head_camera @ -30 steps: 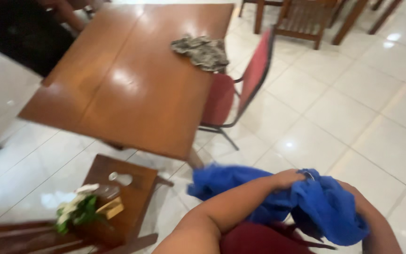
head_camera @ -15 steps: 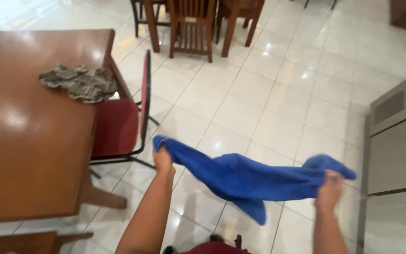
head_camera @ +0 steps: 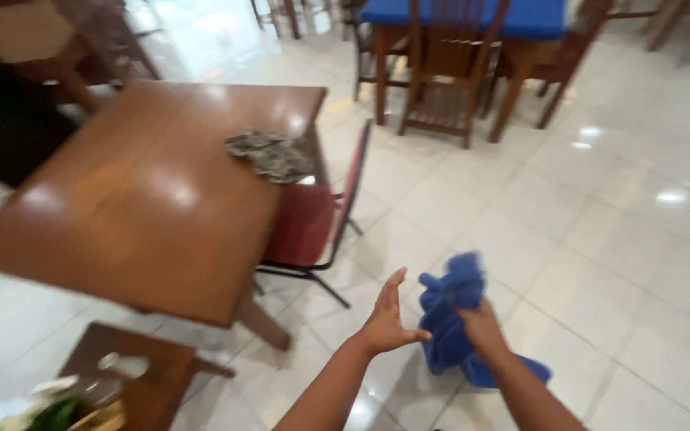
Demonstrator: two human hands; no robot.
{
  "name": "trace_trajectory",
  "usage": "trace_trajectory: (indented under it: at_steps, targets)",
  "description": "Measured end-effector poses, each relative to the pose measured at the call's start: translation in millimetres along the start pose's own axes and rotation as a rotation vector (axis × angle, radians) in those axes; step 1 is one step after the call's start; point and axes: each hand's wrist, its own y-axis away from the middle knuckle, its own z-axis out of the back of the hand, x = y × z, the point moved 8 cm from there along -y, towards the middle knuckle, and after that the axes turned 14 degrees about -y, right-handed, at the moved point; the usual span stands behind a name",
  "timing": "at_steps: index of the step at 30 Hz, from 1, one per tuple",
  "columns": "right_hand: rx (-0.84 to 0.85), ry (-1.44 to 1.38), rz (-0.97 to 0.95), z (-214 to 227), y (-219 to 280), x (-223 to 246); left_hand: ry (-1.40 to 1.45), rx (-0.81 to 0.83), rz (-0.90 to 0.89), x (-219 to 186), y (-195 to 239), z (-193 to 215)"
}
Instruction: The person wipes a chair, removes items and a cloth from a dining table, and then sprays and wipes the wooden table surface with a cloth.
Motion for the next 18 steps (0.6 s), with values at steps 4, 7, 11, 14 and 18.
trace_trajectory:
  at_steps: [4, 7, 11, 14, 18]
  targets:
    - [-0.017, -0.359, -0.099, -54.4, 18.9, 59.1, -0.288, 0.169, 0.369, 87.3, 58.6, -17.6]
    - [0.084, -0.544, -0.151, -101.5, 41.5, 99.2, -0.324, 0.257, 0.617, 132.1, 95.6, -33.3]
    - [0.131, -0.752, -0.267, -121.4, 71.1, 137.3, -0.338, 0.215, 0.733, 158.7, 116.6, -44.9]
    - [0.103, -0.765, -0.065, -91.2, 59.2, 160.8, -0.316, -0.092, 0.706, 168.6, 96.0, -43.1]
    - [0.059, -0.809, 0.179, 7.1, -12.7, 156.9, -0.108, -0.511, 0.641, 177.1, 102.1, -4.2]
